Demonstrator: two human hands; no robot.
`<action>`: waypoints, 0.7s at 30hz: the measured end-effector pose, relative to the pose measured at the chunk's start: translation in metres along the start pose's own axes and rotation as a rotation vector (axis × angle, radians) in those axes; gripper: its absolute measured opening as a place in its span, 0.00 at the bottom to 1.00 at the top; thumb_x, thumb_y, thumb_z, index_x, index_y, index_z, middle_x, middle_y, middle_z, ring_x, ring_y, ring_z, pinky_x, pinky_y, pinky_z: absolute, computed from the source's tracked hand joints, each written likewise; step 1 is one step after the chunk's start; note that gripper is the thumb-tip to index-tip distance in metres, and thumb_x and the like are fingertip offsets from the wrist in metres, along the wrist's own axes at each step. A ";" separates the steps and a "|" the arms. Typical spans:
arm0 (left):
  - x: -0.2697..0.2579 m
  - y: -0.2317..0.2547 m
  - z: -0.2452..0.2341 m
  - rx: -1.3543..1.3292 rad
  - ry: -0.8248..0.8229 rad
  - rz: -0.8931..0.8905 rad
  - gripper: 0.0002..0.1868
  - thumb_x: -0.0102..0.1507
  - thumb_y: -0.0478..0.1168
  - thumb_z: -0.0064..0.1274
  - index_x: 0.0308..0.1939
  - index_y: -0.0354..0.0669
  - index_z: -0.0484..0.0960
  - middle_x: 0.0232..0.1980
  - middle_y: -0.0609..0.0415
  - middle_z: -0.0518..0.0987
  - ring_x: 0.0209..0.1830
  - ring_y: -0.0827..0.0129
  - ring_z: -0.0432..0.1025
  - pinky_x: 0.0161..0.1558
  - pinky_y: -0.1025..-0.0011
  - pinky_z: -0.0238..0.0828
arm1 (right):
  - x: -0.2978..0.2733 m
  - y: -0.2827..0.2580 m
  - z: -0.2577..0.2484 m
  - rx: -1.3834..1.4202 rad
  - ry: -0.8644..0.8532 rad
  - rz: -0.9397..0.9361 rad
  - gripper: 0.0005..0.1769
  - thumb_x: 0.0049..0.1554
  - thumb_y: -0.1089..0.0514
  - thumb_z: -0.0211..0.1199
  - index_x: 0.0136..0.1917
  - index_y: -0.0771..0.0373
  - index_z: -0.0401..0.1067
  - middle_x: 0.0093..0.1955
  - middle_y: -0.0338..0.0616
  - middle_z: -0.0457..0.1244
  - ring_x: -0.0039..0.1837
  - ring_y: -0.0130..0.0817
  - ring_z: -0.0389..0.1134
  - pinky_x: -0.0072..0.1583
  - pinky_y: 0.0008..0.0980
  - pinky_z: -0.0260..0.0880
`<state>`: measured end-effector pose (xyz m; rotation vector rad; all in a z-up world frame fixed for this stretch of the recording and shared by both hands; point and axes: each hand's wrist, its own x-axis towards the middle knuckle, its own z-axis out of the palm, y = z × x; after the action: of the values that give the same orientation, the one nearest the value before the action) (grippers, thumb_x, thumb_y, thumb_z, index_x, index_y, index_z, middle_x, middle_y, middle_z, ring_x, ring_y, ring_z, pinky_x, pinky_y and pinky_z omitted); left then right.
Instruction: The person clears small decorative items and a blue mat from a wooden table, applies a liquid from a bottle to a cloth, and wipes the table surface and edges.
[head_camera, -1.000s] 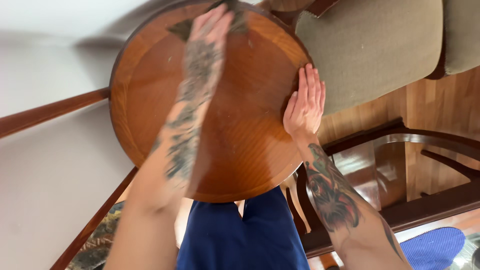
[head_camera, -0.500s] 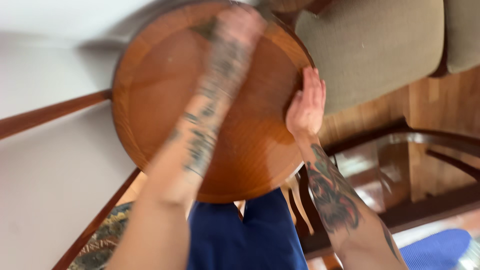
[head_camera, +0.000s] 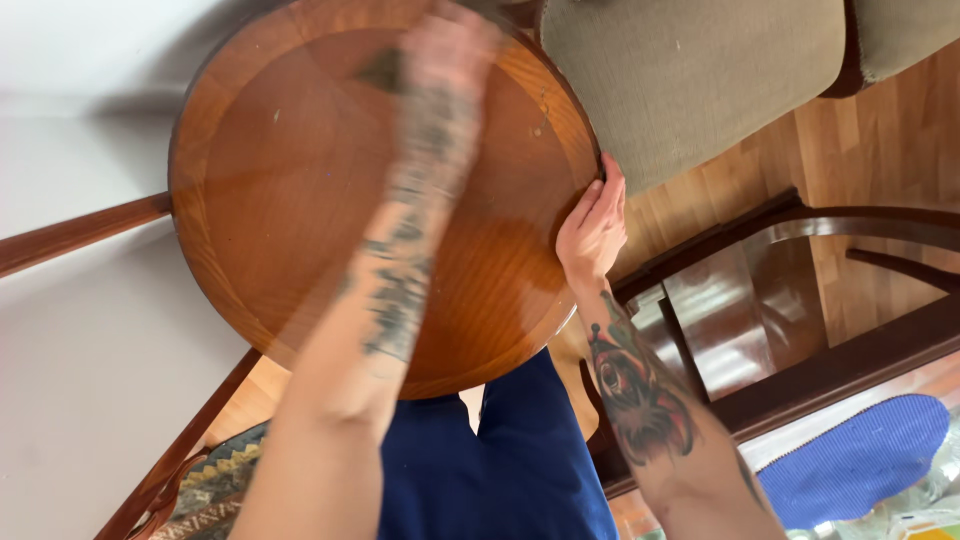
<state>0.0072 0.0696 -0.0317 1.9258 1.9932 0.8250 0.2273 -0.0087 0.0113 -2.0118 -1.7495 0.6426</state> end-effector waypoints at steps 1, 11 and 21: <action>-0.006 0.028 0.015 0.110 -0.105 0.173 0.23 0.64 0.30 0.48 0.64 0.42 0.77 0.66 0.46 0.75 0.66 0.52 0.67 0.68 0.57 0.64 | 0.000 0.000 -0.001 -0.009 -0.010 0.007 0.21 0.71 0.58 0.41 0.74 0.62 0.61 0.70 0.55 0.64 0.63 0.58 0.68 0.60 0.48 0.70; 0.014 -0.090 -0.069 0.200 -0.022 0.084 0.21 0.66 0.30 0.52 0.63 0.45 0.79 0.65 0.50 0.75 0.66 0.56 0.69 0.67 0.61 0.68 | -0.001 0.000 -0.001 -0.018 0.007 -0.020 0.20 0.71 0.57 0.40 0.74 0.61 0.60 0.69 0.56 0.64 0.64 0.60 0.68 0.59 0.50 0.71; -0.036 0.036 0.027 0.219 -0.130 0.147 0.22 0.65 0.32 0.51 0.64 0.43 0.77 0.67 0.47 0.74 0.65 0.56 0.69 0.65 0.61 0.67 | -0.001 -0.003 -0.001 -0.050 0.011 -0.060 0.20 0.71 0.59 0.41 0.74 0.62 0.60 0.69 0.57 0.63 0.66 0.62 0.66 0.60 0.51 0.70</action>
<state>0.0547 0.0392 -0.0409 2.2066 1.9536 0.5158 0.2254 -0.0097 0.0133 -1.9838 -1.8292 0.5730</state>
